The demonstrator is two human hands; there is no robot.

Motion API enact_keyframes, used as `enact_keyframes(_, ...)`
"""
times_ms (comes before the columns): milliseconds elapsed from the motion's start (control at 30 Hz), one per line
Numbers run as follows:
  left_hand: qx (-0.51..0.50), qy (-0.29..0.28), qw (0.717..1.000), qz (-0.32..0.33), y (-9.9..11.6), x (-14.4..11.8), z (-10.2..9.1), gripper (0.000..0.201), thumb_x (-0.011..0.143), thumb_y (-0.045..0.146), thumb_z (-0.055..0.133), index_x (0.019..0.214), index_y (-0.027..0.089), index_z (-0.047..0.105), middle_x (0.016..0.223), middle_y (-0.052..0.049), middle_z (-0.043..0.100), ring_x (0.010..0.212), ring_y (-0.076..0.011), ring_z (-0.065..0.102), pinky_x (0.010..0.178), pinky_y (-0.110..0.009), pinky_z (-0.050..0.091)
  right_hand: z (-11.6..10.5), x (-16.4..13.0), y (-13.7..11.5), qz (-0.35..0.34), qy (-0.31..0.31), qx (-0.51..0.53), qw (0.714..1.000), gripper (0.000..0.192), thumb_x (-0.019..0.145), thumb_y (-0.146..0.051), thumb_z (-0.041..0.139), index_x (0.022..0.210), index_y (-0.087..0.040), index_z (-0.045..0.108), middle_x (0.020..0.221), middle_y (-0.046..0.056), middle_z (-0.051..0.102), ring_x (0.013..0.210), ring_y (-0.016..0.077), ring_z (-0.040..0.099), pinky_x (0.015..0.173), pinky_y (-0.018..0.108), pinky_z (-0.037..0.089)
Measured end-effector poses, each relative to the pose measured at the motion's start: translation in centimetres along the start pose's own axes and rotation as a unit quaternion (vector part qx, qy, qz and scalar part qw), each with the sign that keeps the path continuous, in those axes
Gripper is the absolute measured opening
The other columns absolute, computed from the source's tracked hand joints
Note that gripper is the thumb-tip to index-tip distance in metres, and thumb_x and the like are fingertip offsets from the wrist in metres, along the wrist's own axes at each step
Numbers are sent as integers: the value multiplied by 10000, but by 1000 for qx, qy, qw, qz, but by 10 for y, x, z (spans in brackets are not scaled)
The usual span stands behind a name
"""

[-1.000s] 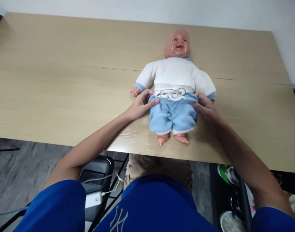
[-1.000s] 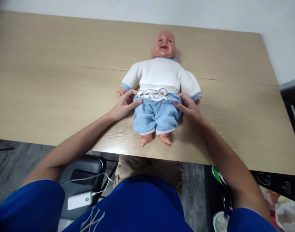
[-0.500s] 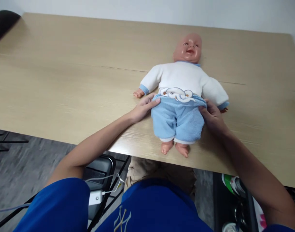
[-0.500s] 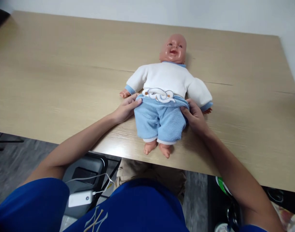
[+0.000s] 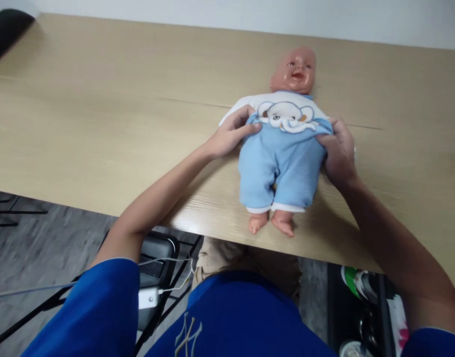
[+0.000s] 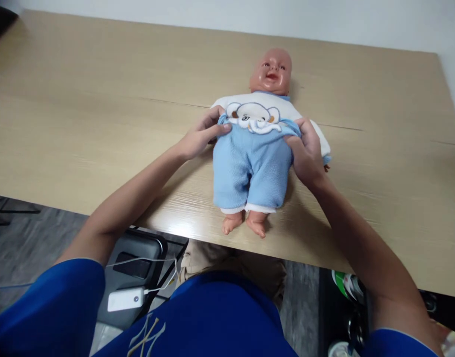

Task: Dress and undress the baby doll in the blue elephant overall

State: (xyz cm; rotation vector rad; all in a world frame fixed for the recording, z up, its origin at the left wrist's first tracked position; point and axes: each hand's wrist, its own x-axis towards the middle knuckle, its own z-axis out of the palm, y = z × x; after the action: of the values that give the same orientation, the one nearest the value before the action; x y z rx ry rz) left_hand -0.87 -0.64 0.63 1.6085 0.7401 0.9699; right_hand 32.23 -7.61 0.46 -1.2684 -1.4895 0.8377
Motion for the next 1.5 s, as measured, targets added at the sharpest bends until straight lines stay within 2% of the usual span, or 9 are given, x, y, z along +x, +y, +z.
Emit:
enact_keyframes(200, -5, 42, 999, -24, -37, 7, 6, 784, 911, 983, 876, 987, 260, 583, 906, -10, 497, 957, -249, 605, 868, -407, 487, 1, 3, 30, 81, -2, 6, 997, 583, 957, -864, 876, 940, -315, 679, 865, 1, 584, 857, 268, 559, 849, 434, 562)
enact_keyframes(433, 17, -46, 998, -48, -31, -9, -18, 698, 931, 905, 897, 1062, 268, 644, 944, -18, 608, 1075, -258, 581, 960, -425, 478, -7, -23, 17, 97, -32, 71, 992, 418, 981, -711, 792, 1041, -302, 734, 990, 51, 764, 982, 307, 712, 1016, 498, 630)
enact_keyframes(567, -72, -19, 993, -90, -38, -12, -11, 685, 969, 894, 853, 1097, 260, 626, 990, -14, 651, 1030, -235, 601, 929, -399, 493, 8, -22, 15, 136, -15, 136, 981, 388, 986, -686, 697, 1101, -323, 765, 1062, 90, 879, 1158, 380, 842, 1070, 575, 681)
enact_keyframes(700, -56, -7, 996, -66, -44, -13, -9, 696, 995, 904, 849, 1146, 247, 677, 1023, -15, 690, 1024, -218, 628, 954, -378, 509, 4, -14, 27, 125, -35, 131, 983, 397, 908, -741, 753, 1025, -361, 763, 1051, 97, 887, 1232, 430, 839, 1068, 639, 698)
enact_keyframes(900, -52, -125, 989, -54, -33, -15, -50, 536, 947, 673, 1030, 1132, 217, 817, 1103, -83, 799, 1027, -249, 747, 972, -399, 606, -37, -19, 30, 105, -140, 78, 981, 418, 818, -517, 992, 1150, -350, 801, 1143, 59, 847, 1230, 404, 796, 1168, 602, 660)
enact_keyframes(1000, -68, -158, 982, -74, -32, -17, -59, 541, 815, 549, 1145, 1148, 235, 855, 1173, -101, 841, 1049, -257, 807, 989, -411, 655, -38, -28, 24, 83, -154, 64, 983, 525, 822, -505, 1050, 1267, -357, 816, 1251, 59, 830, 1303, 404, 775, 1202, 589, 644)
enact_keyframes(1200, -90, -100, 990, -44, -35, -22, -34, 548, 835, 682, 1098, 1031, 237, 846, 1061, -78, 848, 1113, -299, 826, 1026, -421, 674, -4, -40, 14, 110, -49, 170, 978, 406, 915, -559, 1029, 1111, -351, 740, 1035, 6, 720, 1046, 286, 695, 1001, 438, 658)
enact_keyframes(1300, -159, -23, 985, -68, -43, -23, -19, 568, 864, 705, 1068, 969, 224, 784, 941, -49, 784, 1066, -294, 819, 960, -400, 662, 8, -42, 8, 136, 14, 261, 956, 365, 904, -546, 996, 1028, -361, 706, 996, 2, 713, 982, 282, 672, 887, 424, 662)
enact_keyframes(1500, -236, 95, 963, -85, -57, -22, -1, 487, 950, 590, 1041, 1013, 257, 691, 840, 8, 629, 1018, -267, 777, 996, -428, 664, 20, -40, -2, 167, 36, 282, 944, 373, 921, -595, 937, 915, -344, 662, 1039, 42, 825, 1317, 380, 776, 1130, 536, 703)
